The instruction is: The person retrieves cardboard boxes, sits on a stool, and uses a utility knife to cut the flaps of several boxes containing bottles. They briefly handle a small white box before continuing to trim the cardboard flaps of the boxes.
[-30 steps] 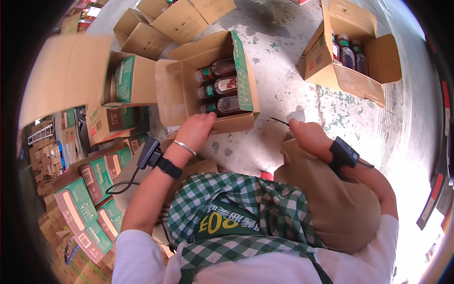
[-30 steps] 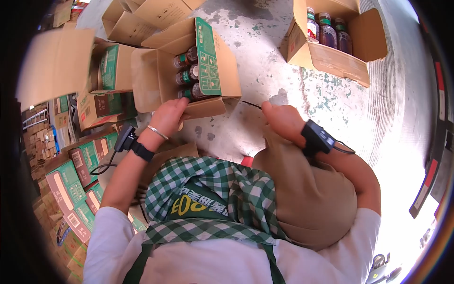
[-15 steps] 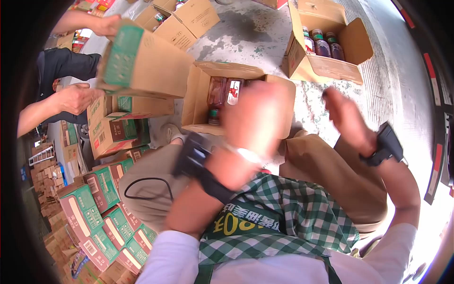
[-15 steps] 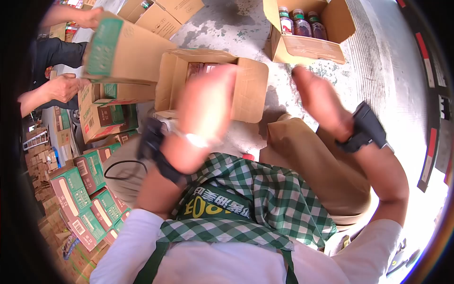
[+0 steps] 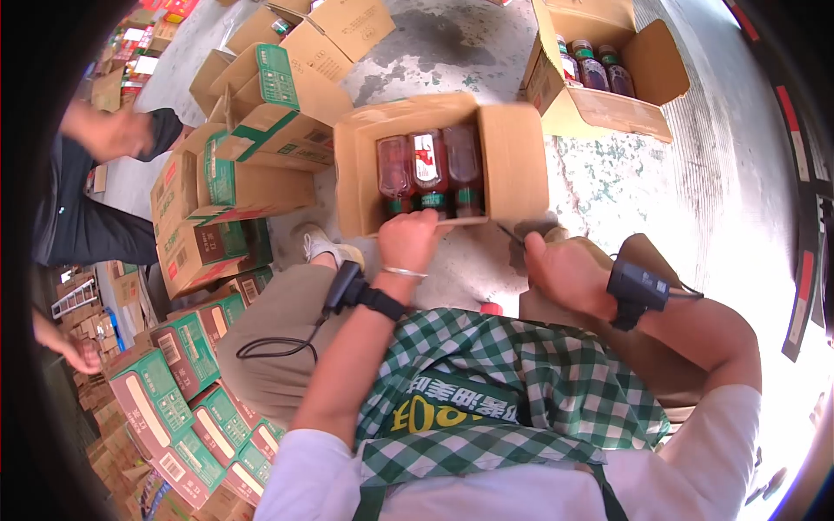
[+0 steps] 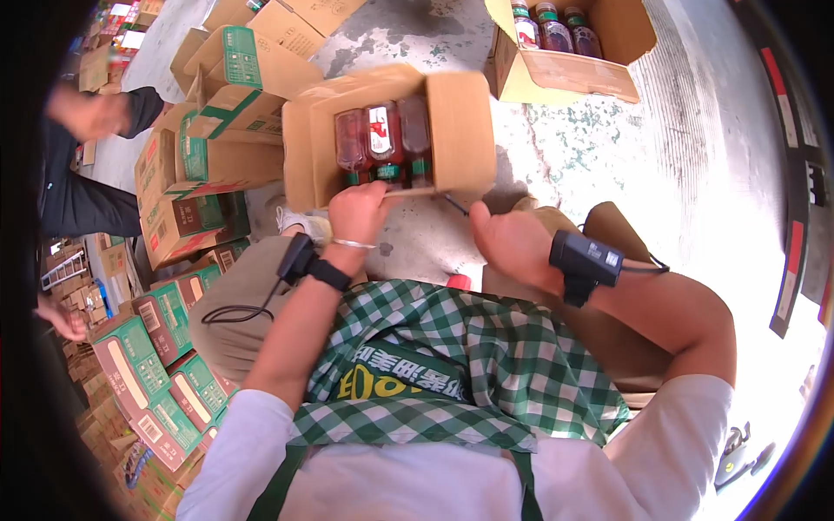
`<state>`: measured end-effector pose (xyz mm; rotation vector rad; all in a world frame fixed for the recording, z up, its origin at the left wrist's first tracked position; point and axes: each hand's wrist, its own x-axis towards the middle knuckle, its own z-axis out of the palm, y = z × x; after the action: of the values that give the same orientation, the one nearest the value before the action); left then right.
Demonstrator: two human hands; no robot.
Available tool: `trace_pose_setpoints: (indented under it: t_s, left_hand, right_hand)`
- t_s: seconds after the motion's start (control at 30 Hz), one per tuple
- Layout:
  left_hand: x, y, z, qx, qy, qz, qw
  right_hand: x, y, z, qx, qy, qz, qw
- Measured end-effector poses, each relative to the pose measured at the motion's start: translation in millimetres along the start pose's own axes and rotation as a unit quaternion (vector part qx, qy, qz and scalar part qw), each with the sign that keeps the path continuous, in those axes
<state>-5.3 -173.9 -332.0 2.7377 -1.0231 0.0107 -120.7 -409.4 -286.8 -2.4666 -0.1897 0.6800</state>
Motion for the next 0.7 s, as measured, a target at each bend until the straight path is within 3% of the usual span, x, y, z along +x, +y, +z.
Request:
trace_pose_setpoints:
  t_s: [0.03,0.13,0.47,0.7]
  left_hand:
    - [6.5,15.2,2.8,-0.012,0.014,-0.066,0.998]
    - [30.1,39.8,11.2,-0.01,0.054,-0.098,0.994]
    - [27.5,53.3,-2.1,-0.023,0.036,-0.086,0.995]
    - [27.9,55.1,-9.2,-0.015,0.021,-0.065,0.998]
  right_hand:
    - [0.3,-2.0,-19.9,-0.019,-0.001,-0.004,1.0]
    - [2.3,26.5,-48.0,-0.089,-0.009,-0.039,0.995]
    - [11.1,62.8,-60.0,-0.081,0.041,-0.052,0.995]
    - [16.6,51.5,-63.0,-0.082,0.063,-0.07,0.992]
